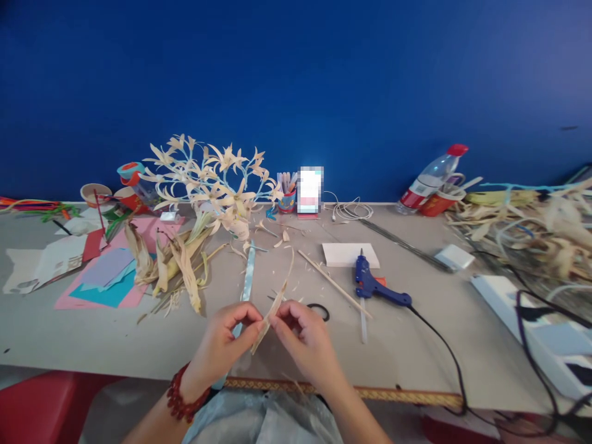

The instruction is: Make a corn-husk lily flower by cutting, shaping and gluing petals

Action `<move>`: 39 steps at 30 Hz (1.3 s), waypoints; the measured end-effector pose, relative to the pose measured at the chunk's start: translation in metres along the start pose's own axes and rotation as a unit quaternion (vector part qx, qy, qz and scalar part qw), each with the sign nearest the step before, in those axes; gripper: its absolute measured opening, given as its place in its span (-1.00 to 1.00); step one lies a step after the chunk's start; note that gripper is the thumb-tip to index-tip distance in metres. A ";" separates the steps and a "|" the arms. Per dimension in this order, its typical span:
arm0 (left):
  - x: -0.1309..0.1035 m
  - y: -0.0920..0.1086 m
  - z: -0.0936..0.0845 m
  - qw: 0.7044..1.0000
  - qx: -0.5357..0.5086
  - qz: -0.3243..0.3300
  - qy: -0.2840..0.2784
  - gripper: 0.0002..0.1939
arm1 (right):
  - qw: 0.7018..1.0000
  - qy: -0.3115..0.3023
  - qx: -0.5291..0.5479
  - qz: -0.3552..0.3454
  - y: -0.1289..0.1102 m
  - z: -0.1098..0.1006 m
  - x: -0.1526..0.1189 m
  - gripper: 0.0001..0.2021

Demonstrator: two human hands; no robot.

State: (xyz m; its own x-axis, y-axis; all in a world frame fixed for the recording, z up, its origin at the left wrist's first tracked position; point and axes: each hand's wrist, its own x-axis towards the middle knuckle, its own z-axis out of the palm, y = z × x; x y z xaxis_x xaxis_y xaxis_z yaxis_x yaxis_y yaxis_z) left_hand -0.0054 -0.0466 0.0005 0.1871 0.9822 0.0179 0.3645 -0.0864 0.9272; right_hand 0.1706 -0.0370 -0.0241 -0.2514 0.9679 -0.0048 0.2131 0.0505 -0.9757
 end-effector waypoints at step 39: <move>-0.002 -0.002 0.017 0.984 0.151 0.088 0.027 -0.87 | 0.995 -0.031 -0.093 0.022 -0.010 -0.007 0.005 -0.90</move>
State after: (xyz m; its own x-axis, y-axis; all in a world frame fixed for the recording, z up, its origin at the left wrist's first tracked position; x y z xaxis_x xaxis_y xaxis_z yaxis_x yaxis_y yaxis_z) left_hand 0.0090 -0.0515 -0.0077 0.2260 0.9544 0.1948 0.5876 -0.2931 0.7542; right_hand 0.1740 -0.0309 -0.0128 -0.2955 0.9531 -0.0654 0.3953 0.0596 -0.9166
